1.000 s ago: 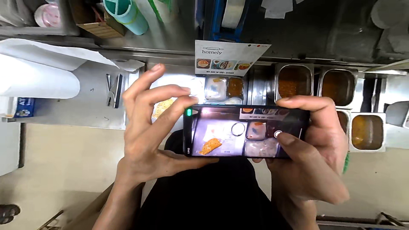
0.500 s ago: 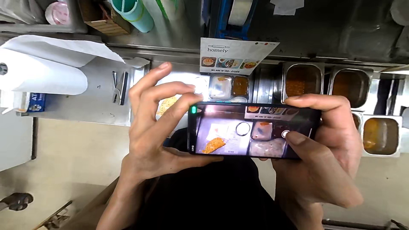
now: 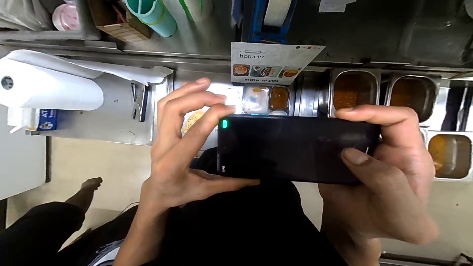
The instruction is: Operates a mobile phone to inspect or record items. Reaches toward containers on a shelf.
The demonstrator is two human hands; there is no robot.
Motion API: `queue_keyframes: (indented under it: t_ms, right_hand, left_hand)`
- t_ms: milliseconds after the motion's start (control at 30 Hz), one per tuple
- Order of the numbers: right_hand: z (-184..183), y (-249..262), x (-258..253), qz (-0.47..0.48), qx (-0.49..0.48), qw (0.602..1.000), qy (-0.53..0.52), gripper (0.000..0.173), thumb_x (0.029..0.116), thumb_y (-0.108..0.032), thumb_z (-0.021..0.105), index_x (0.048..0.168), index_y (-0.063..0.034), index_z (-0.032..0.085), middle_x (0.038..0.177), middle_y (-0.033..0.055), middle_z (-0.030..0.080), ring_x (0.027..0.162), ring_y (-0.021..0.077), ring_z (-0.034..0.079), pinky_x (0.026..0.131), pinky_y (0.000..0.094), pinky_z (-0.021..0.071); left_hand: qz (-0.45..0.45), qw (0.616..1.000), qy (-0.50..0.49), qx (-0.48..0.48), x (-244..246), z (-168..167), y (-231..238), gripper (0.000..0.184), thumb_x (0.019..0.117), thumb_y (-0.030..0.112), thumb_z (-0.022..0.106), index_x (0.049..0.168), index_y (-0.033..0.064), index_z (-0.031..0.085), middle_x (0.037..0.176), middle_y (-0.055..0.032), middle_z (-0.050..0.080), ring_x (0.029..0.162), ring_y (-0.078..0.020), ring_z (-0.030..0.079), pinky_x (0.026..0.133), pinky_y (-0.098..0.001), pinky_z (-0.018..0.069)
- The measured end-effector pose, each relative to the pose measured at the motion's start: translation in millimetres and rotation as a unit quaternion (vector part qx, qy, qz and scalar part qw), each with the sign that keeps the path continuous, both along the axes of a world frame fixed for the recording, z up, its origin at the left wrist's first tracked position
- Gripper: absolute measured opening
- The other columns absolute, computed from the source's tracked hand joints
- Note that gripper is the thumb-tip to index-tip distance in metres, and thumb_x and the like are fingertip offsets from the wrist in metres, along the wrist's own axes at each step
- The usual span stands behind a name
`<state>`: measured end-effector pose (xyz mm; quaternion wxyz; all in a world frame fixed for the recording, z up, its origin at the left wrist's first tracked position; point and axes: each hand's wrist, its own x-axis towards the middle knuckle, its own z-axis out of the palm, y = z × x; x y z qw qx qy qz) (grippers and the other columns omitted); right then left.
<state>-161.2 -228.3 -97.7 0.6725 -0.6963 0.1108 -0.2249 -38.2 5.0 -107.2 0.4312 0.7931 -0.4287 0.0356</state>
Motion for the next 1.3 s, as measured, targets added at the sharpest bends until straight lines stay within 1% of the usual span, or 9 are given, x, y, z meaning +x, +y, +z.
queue_keyframes:
  t_ms: [100,167,300,433,533,600,733,933,1300]
  right_hand:
    - [0,-18,-3,0.082,0.043,0.995,0.042,0.025,0.1027,-0.033,0.054,0.116,-0.0143,0.065,0.096,-0.006,0.068,0.079,0.0029,0.066,0.067,0.0183,0.0572]
    - [-6,-33,-8,0.226,0.119,0.964,0.081,0.04,0.1016,-0.047,0.056,0.121,-0.0131,0.065,0.089,-0.0024,0.072,0.074,0.0048,0.067,0.063,0.0198,0.0574]
    - [-27,-30,-14,0.426,0.254,0.86,0.119,0.063,0.0956,-0.038,0.068,0.147,-0.0142,0.042,0.115,0.0125,0.067,0.093,0.0231,0.072,0.074,0.0364,0.0665]
    - [-44,-14,-14,0.302,0.344,0.886,0.069,0.075,0.0883,-0.021,0.072,0.151,-0.0171,0.032,0.132,0.0141,0.06,0.111,0.0275,0.066,0.088,0.0444,0.062]
    - [-60,-3,-1,0.199,0.315,0.926,0.059,0.081,0.0809,0.004,0.064,0.151,-0.0142,0.026,0.132,0.012,0.058,0.114,0.0228,0.065,0.09,0.0415,0.0606]
    - [-67,2,8,0.164,0.306,0.936,0.064,0.079,0.0809,0.012,0.058,0.15,-0.0108,0.026,0.13,0.0144,0.058,0.112,0.0243,0.065,0.09,0.0427,0.0601]
    - [-65,0,10,0.149,0.284,0.943,0.089,0.078,0.0801,0.015,0.055,0.148,-0.0121,0.028,0.126,0.0144,0.06,0.105,0.0231,0.068,0.076,0.0377,0.0636]
    - [-61,-4,4,0.178,0.252,0.947,0.083,0.084,0.0765,0.007,0.057,0.151,-0.0136,0.026,0.13,0.0086,0.058,0.111,0.0176,0.065,0.083,0.0347,0.0619]
    - [-60,0,10,0.203,0.253,0.942,0.091,0.082,0.0767,0.007,0.052,0.151,-0.0143,0.026,0.133,0.0103,0.057,0.114,0.0203,0.065,0.083,0.0377,0.0624]
  left_hand:
    - [-0.051,0.997,0.057,0.022,8,10,4,0.088,0.0658,0.052,0.092,0.135,0.0069,0.062,0.145,-0.0114,0.052,0.143,-0.0318,0.043,0.12,-0.051,0.0388]
    - [-0.116,0.988,0.093,0.05,19,16,8,0.085,0.0699,0.049,0.092,0.138,0.0076,0.06,0.141,-0.0092,0.057,0.138,-0.0275,0.05,0.115,-0.0461,0.0468]
    - [-0.213,0.96,0.153,0.099,45,10,-4,0.089,0.0779,0.047,0.087,0.149,0.0074,0.052,0.142,-0.0054,0.059,0.133,-0.0192,0.055,0.112,-0.0391,0.05]
    - [-0.178,0.921,0.347,0.006,50,-26,-30,0.089,0.0892,0.022,0.076,0.16,-0.0006,0.028,0.152,-0.0121,0.051,0.138,-0.023,0.053,0.112,-0.0407,0.0521]
    - [-0.239,0.797,0.546,-0.098,25,-53,-49,0.089,0.0905,-0.004,0.064,0.163,0.0014,0.012,0.149,-0.0189,0.052,0.127,-0.0288,0.062,0.1,-0.0447,0.0596]
    - [-0.271,0.741,0.601,-0.131,11,-65,-57,0.095,0.086,-0.01,0.058,0.162,0.0029,0.003,0.145,-0.0222,0.051,0.123,-0.0291,0.063,0.101,-0.0442,0.0578]
    - [-0.247,0.694,0.653,-0.174,0,-63,-65,0.104,0.0824,-0.023,0.051,0.163,0.0096,-0.004,0.148,-0.025,0.045,0.122,-0.04,0.063,0.09,-0.0601,0.062]
    - [-0.267,0.674,0.657,-0.206,-6,-57,-62,0.098,0.0835,-0.023,0.047,0.162,0.0082,-0.002,0.141,-0.0261,0.047,0.119,-0.0441,0.064,0.078,-0.0641,0.0636]
    - [-0.273,0.645,0.666,-0.257,-10,-65,-51,0.099,0.0815,-0.025,0.044,0.162,0.0075,-0.004,0.143,-0.0249,0.045,0.121,-0.0432,0.063,0.082,-0.067,0.0615]
